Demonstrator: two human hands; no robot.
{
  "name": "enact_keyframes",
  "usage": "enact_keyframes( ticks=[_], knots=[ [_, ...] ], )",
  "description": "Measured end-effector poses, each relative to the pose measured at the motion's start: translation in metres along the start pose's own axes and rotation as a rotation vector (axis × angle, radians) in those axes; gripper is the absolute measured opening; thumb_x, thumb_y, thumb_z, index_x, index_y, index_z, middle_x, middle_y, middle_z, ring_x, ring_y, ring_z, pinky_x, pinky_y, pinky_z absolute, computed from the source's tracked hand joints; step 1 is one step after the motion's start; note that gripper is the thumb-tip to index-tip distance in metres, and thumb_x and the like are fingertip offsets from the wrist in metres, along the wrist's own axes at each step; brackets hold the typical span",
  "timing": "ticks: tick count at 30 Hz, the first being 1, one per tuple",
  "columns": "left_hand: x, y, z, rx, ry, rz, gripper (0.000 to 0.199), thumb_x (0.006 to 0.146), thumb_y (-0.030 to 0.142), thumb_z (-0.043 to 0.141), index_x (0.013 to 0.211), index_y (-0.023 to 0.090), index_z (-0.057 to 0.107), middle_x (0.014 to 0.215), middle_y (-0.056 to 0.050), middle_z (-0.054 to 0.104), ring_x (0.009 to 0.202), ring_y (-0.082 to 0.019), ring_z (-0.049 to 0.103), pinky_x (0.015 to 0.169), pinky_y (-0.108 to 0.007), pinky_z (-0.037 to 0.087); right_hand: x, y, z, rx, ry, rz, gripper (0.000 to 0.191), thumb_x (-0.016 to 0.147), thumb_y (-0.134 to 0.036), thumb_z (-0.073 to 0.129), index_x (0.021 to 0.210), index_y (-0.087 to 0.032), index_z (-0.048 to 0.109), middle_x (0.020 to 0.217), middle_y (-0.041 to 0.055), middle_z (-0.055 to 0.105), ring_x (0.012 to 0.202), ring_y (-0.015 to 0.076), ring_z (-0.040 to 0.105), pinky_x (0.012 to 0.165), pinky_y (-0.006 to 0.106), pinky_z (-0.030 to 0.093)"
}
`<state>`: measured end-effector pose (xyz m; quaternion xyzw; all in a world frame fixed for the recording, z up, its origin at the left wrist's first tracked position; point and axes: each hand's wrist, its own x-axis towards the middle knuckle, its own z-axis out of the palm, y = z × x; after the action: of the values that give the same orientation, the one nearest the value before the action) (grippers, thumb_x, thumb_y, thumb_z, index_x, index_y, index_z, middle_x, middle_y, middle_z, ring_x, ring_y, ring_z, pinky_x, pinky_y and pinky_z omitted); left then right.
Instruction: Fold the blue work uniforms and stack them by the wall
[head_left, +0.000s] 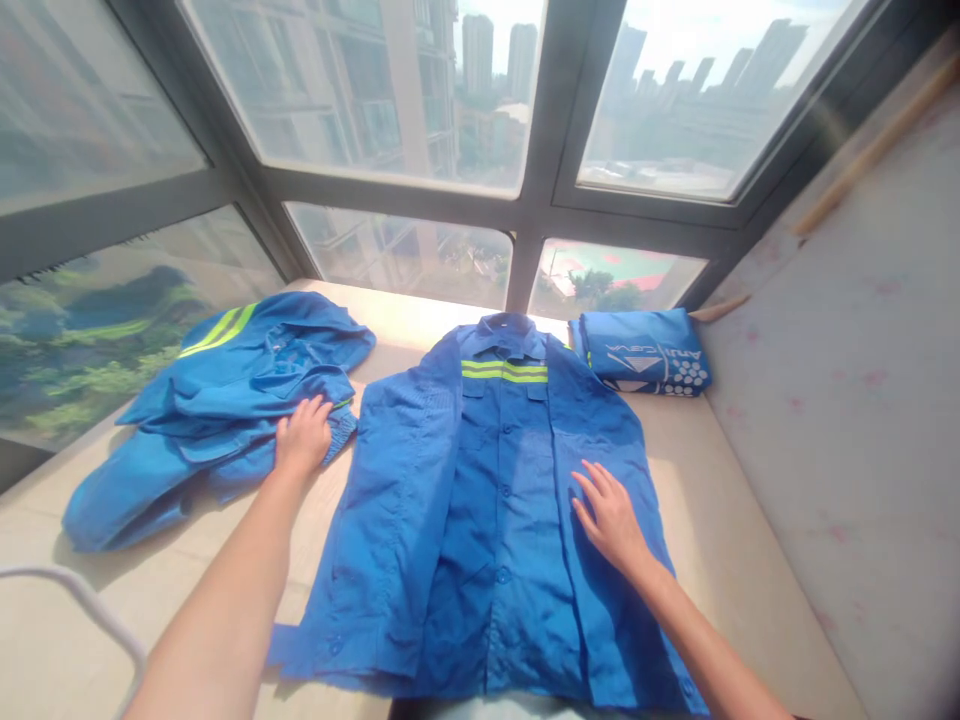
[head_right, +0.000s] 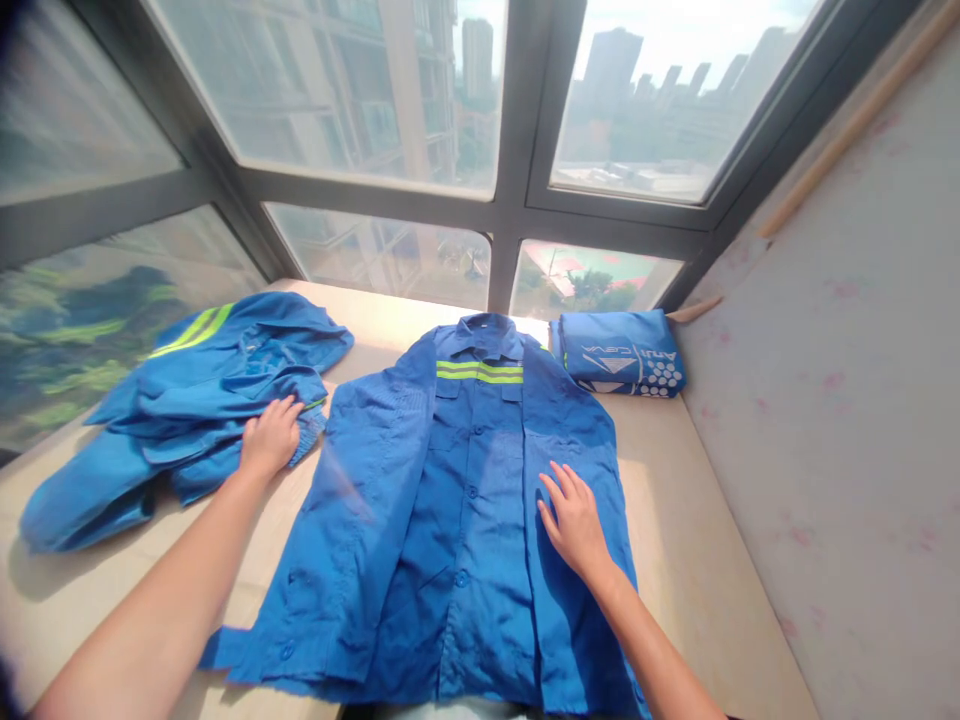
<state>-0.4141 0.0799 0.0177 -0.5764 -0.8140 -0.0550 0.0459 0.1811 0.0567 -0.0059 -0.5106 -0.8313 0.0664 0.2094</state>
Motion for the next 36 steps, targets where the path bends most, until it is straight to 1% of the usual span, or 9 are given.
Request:
enact_keyframes(
  ticks=[6,9,11,14,19,23,27,32,36],
  knots=[
    [0.024,-0.012,-0.010,-0.028,0.040,-0.043,0.046,0.092,0.017,0.039,0.131,0.016,0.062,0.153,-0.016,0.048,0.140,-0.035,0.042,0.112,-0.058,0.032,0.003,0.004,0.022,-0.220,-0.076,-0.010,0.048,0.100,-0.033,0.042,0.145,-0.020,0.053,0.157,0.0113,0.042,0.147,0.0307,0.033,0.119,0.053,0.025],
    [0.028,0.000,-0.019,-0.121,0.104,-0.142,0.042,0.090,0.014,0.040,0.124,0.009,0.065,0.145,-0.019,0.055,0.134,-0.034,0.049,0.110,-0.056,0.038,0.015,0.002,0.024,-0.224,-0.115,0.007,0.050,0.100,-0.034,0.040,0.147,-0.021,0.052,0.159,0.0106,0.040,0.149,0.0303,0.031,0.120,0.052,0.022],
    [0.019,0.019,-0.025,-0.164,0.189,-0.150,0.043,0.092,0.017,0.038,0.126,0.007,0.063,0.144,-0.018,0.056,0.134,-0.032,0.049,0.111,-0.051,0.040,0.023,0.003,0.023,-0.216,-0.134,0.013,0.050,0.101,-0.035,0.039,0.148,-0.021,0.051,0.160,0.0102,0.039,0.149,0.0299,0.030,0.120,0.051,0.021],
    [-0.019,0.062,-0.030,-0.204,0.236,0.012,0.045,0.097,0.027,0.038,0.134,0.012,0.059,0.148,-0.015,0.053,0.137,-0.028,0.048,0.115,-0.042,0.037,0.037,0.006,0.024,-0.201,-0.148,0.009,0.050,0.101,-0.035,0.039,0.148,-0.021,0.051,0.160,0.0100,0.038,0.149,0.0296,0.029,0.121,0.051,0.020],
    [-0.105,0.132,-0.026,-0.091,0.010,0.357,0.049,0.096,0.038,0.043,0.139,0.019,0.058,0.154,-0.014,0.047,0.144,-0.033,0.040,0.121,-0.056,0.021,0.071,0.010,0.029,-0.179,-0.161,-0.001,0.050,0.101,-0.037,0.039,0.145,-0.019,0.052,0.159,0.0106,0.040,0.148,0.0288,0.030,0.120,0.049,0.019],
    [-0.151,0.150,-0.015,-0.040,-0.088,0.408,0.053,0.097,0.043,0.044,0.145,0.022,0.054,0.160,-0.014,0.038,0.148,-0.035,0.033,0.120,-0.059,0.020,0.078,0.014,0.028,-0.168,-0.167,-0.021,0.051,0.101,-0.037,0.039,0.146,-0.019,0.051,0.160,0.0100,0.038,0.148,0.0285,0.029,0.120,0.048,0.019],
    [-0.176,0.148,-0.006,-0.039,-0.112,0.372,0.057,0.098,0.046,0.042,0.151,0.024,0.048,0.162,-0.013,0.035,0.149,-0.036,0.031,0.119,-0.058,0.023,0.050,0.017,0.023,-0.172,-0.164,-0.016,0.051,0.101,-0.037,0.039,0.148,-0.020,0.049,0.161,0.0094,0.036,0.149,0.0295,0.027,0.121,0.049,0.017],
    [-0.177,0.147,-0.011,-0.042,-0.132,0.365,0.055,0.099,0.047,0.041,0.148,0.025,0.051,0.159,-0.012,0.040,0.147,-0.034,0.035,0.118,-0.058,0.025,0.026,0.019,0.014,-0.136,-0.157,-0.019,0.048,0.100,-0.038,0.042,0.143,-0.021,0.055,0.158,0.0100,0.041,0.147,0.0295,0.033,0.120,0.049,0.022],
    [-0.140,0.151,-0.020,-0.057,-0.067,0.327,0.052,0.099,0.044,0.041,0.146,0.025,0.053,0.158,-0.011,0.043,0.146,-0.032,0.037,0.119,-0.056,0.025,0.049,0.025,0.007,-0.081,-0.104,0.026,0.046,0.102,-0.040,0.037,0.134,-0.019,0.062,0.146,0.0117,0.055,0.135,0.0266,0.048,0.114,0.042,0.033]
  ],
)
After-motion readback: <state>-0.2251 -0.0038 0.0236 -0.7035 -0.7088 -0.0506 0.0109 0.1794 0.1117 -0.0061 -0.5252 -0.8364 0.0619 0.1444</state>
